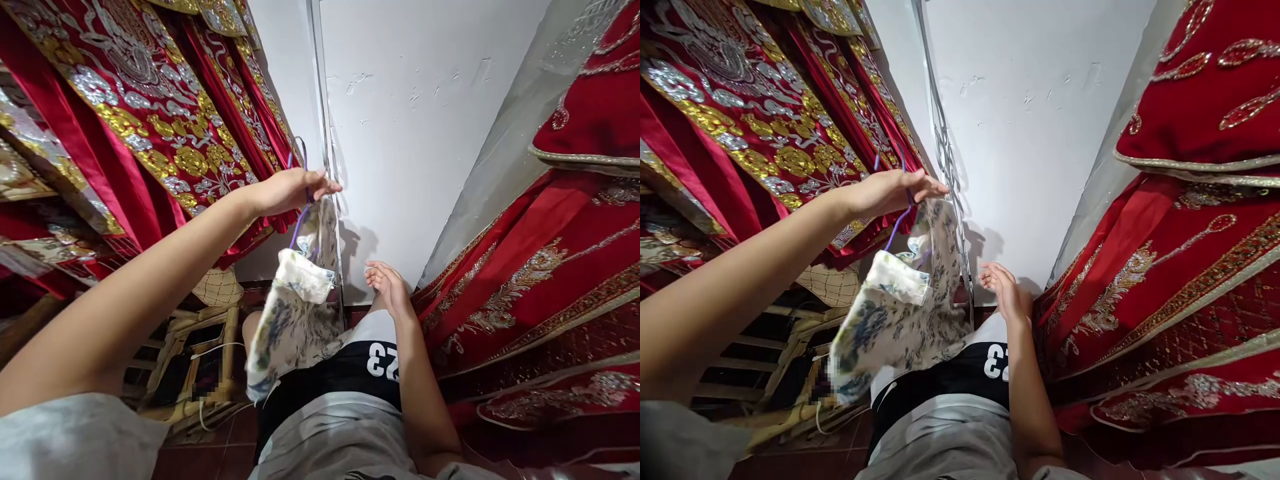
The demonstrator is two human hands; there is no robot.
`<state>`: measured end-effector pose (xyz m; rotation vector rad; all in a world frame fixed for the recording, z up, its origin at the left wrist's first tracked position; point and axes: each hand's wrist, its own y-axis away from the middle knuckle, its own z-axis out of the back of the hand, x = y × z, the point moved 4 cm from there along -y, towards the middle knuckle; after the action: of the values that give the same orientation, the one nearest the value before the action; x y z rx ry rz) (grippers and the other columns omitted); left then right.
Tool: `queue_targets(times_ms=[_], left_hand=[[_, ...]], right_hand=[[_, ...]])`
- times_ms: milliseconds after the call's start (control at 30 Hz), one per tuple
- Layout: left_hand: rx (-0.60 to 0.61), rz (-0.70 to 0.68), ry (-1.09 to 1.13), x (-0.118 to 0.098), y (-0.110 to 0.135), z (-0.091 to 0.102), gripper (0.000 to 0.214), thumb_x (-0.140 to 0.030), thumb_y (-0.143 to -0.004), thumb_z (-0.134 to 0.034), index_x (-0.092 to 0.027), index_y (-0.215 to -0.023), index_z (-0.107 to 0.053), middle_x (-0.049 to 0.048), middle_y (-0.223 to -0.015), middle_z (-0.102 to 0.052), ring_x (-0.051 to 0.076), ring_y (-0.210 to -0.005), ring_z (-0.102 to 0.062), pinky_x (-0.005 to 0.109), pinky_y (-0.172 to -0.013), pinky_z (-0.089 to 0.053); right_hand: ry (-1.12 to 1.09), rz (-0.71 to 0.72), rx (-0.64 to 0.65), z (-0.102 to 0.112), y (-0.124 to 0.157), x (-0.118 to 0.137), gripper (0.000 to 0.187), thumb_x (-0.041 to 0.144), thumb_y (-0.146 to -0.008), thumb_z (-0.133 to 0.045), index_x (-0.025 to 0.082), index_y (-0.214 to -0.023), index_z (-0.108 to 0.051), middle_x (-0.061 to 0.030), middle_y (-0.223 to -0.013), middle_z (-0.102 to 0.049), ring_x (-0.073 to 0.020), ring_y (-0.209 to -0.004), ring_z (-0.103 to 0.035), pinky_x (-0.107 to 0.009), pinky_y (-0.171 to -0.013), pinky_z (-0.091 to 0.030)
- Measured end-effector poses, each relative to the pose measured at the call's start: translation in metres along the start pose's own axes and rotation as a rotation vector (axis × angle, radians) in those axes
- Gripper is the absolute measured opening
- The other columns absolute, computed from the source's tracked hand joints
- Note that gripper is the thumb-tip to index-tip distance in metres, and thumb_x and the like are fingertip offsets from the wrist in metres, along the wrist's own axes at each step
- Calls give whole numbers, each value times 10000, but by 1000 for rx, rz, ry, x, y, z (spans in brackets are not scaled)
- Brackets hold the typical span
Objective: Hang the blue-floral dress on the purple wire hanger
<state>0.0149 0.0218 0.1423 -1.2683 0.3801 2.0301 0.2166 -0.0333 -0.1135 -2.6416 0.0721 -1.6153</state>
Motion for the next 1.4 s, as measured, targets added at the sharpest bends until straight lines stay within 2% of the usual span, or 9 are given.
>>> queue_targets(times_ms=[100,200,267,367,467,600,800,967,1400], left_hand=[[65,154,36,1,3,-16,396,-422,-1009,-460,-180,-704,-533,125,-1171,-739,307,-1393,-539,408,-1146,-400],[22,230,63,5,-1,-23,368,-477,-1007,-489,-173,-824,-589,133,-1063,-739,322,-1325,-601,403,-1063,-474],[-63,247,58,11,-13,-18,390,-532,-1016,-489,-169,-916,-593,126,-959,-720,310,-1210,-676,395,-1007,-512],[-171,284,-3,21,-44,-2,447,-596,-1031,-451,-167,-1007,-574,111,-822,-674,284,-985,-741,366,-852,-541],[-169,349,-77,24,-81,12,446,-593,-1042,-434,-173,-953,-557,90,-734,-624,216,-734,-691,301,-644,-449],[-79,441,-118,16,-119,17,476,-613,-1023,-479,-194,-797,-481,30,-634,-497,96,-495,-395,280,-542,-232],[74,478,-111,0,-154,24,492,-545,-1081,-270,-216,-733,-386,-24,-570,-319,143,-609,-11,319,-555,-107],[36,514,-132,-5,-153,42,493,-538,-1066,-189,-221,-728,-360,-32,-556,-280,186,-686,59,328,-547,-103],[-28,534,-9,-16,-145,52,462,-436,-1111,-238,-233,-721,-379,-14,-525,-328,148,-614,18,290,-477,-79]], right_hand=[[81,47,-55,-2,-6,-9,387,494,-817,-702,211,-1080,-705,-62,-930,-717,-199,-829,-638,-326,-742,-500],[147,259,-295,2,-13,-5,447,479,-760,-743,227,-1113,-633,-54,-1035,-676,-204,-970,-624,-336,-866,-495],[159,388,-425,4,-14,1,432,490,-765,-719,224,-1086,-608,-56,-1051,-647,-203,-986,-608,-346,-895,-485],[169,472,-492,4,-9,9,373,489,-794,-677,209,-1035,-620,-61,-1023,-644,-198,-927,-602,-342,-850,-479],[198,475,-492,3,-1,12,323,463,-801,-675,198,-983,-651,-55,-963,-657,-199,-892,-606,-336,-825,-474],[232,467,-451,-2,5,11,295,455,-803,-670,191,-934,-676,-54,-910,-672,-208,-865,-614,-346,-812,-484],[227,464,-376,-12,10,11,257,440,-830,-669,191,-895,-686,-48,-871,-684,-210,-836,-628,-340,-772,-491],[235,445,-278,-17,14,8,230,424,-870,-657,198,-849,-692,-33,-811,-662,-185,-769,-586,-308,-705,-462],[259,365,-172,-33,13,1,233,427,-867,-650,207,-801,-684,-30,-779,-668,-193,-775,-611,-318,-731,-482]])
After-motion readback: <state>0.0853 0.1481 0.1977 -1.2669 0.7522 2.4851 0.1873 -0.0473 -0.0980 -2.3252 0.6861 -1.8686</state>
